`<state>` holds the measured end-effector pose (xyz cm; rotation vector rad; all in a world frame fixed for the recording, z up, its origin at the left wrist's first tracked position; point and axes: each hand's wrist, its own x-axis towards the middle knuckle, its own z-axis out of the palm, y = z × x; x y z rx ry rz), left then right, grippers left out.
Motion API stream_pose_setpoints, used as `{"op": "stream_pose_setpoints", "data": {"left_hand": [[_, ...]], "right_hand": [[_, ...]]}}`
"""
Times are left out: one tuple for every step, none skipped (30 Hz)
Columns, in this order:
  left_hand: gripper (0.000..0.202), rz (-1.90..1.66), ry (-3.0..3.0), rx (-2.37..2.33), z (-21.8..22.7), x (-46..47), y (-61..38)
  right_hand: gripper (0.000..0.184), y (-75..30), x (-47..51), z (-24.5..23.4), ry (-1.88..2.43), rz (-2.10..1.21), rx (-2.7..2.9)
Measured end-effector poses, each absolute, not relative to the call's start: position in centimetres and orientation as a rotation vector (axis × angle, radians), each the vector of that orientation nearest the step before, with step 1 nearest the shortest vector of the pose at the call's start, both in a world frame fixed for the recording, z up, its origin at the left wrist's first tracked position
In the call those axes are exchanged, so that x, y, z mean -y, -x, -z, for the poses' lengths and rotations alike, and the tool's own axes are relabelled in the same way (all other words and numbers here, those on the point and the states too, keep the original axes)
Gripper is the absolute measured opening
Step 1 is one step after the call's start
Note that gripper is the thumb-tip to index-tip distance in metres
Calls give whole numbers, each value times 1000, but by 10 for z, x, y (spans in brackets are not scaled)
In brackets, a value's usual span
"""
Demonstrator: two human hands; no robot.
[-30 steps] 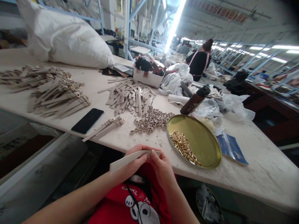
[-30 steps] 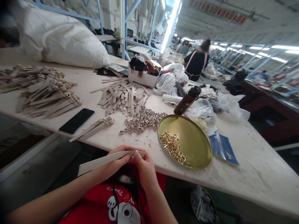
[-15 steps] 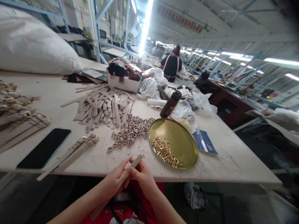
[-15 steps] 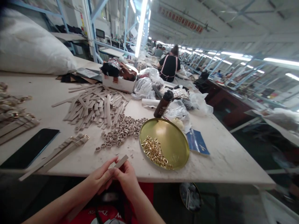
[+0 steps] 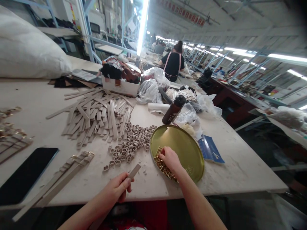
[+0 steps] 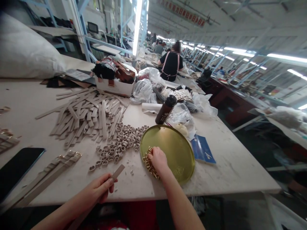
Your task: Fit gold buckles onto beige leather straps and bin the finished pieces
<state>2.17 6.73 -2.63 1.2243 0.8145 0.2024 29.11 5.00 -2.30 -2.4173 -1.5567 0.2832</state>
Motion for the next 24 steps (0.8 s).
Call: {"op": "stream_pose_setpoints", "data": {"left_hand": [[40, -198, -1223, -817, 25, -67, -22], [40, -188, -1227, -819, 24, -67, -23], [41, -174, -1235, -821, 22, -67, -23], [42, -160, -1244, -821, 20, -67, -22], [43, -150, -1254, -820, 18, -66, -22], [43, -149, -1269, -821, 15, -66, -21], [42, -158, -1291, -825, 13, -66, -21], [39, -183, -1325, -834, 10, -67, -20], [36, -218, -1365, -845, 8, -67, -20], [34, -262, -1407, -856, 6, -68, -20], [33, -305, -1446, -862, 3, -68, -21], [33, -347, -1480, -859, 1, -68, -22], [32, -381, -1510, -849, -1, -68, -22], [30, -410, -1542, -837, -3, -67, -23], [28, -431, -1578, -830, -5, -65, -23], [27, -445, -1618, -828, -7, -62, -23], [25, -451, -1659, -826, -8, -59, -23], [24, -447, -1694, -819, -10, -55, -22], [22, -433, -1722, -808, -11, -51, -21], [22, -414, -1740, -794, -13, -47, -20], [21, -396, -1748, -782, -14, -44, -18], [22, -391, -1752, -786, -16, -40, -17], [22, -399, -1754, -809, -17, -38, -15], [23, -419, -1756, -842, -18, -35, -15]], "right_hand": [[6, -290, -51, 24, 2410, -291, 1550], [5, -289, -51, 25, 2399, -296, 1543], [5, -288, -50, 24, 2382, -296, 1537], [6, -286, -48, 23, 2361, -295, 1531], [5, -283, -45, 21, 2339, -292, 1525], [5, -279, -41, 17, 2317, -287, 1526], [4, -273, -36, 14, 2282, -297, 1521], [4, -265, -31, 10, 2226, -335, 1509], [5, -256, -26, 6, 2143, -400, 1492], [5, -244, -22, 2, 2036, -488, 1470], [6, -231, -17, -2, 1908, -601, 1443], [6, -217, -13, -5, 1784, -713, 1418], [5, -203, -9, -7, 1683, -822, 1389], [4, -190, -6, -9, 1608, -913, 1363], [5, -178, -3, -10, 1555, -978, 1337], [7, -169, 0, -11, 1513, -1033, 1307], [10, -161, 4, -12, 1470, -1079, 1272], [13, -156, 7, -13, 1421, -1124, 1230], [17, -153, 12, -14, 1364, -1181, 1189], [22, -152, 16, -15, 1300, -1258, 1147], [28, -152, 22, -16, 1233, -1345, 1109], [34, -153, 27, -16, 1170, -1428, 1078], [41, -153, 33, -17, 1116, -1496, 1054], [46, -154, 39, -16, 1074, -1537, 1036]]}}
